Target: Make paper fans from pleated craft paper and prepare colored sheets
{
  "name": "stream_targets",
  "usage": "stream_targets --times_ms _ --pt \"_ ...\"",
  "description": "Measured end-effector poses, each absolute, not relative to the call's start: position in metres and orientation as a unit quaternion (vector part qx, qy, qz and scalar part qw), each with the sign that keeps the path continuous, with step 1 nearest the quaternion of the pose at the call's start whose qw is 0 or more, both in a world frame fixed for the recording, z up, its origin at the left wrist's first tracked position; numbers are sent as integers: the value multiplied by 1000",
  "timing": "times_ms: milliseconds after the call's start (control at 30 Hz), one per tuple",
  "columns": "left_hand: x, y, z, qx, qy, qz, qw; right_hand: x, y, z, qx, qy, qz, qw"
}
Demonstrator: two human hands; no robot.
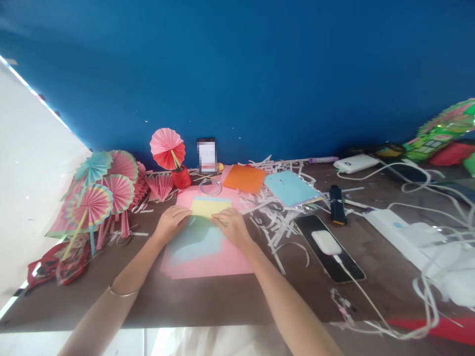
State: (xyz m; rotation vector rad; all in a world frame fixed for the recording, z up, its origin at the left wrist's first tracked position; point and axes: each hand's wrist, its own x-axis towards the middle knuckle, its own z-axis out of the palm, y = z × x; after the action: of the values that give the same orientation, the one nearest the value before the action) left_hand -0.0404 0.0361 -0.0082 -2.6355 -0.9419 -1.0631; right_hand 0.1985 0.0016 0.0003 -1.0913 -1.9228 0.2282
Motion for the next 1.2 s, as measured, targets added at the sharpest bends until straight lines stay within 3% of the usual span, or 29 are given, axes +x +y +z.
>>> stream_targets --times_ms 200,333,567,767,1200 --pt "-33 29 -4 -876 -321 -361 6 197 3 -2 -443 -767 120 449" --pt "-28 28 -5 -868 -312 -385 -26 196 1 -2 -433 -790 66 429" --pt "-22 23 -7 -881 -314 -353 15 194 -5 6 -411 -845 -88 332" --pt "-11 15 1 -905 -288 -308 64 191 -8 11 -384 -867 -122 294" --pt "-24 24 -1 -893 -313 -322 40 198 -7 17 -393 -865 -141 277"
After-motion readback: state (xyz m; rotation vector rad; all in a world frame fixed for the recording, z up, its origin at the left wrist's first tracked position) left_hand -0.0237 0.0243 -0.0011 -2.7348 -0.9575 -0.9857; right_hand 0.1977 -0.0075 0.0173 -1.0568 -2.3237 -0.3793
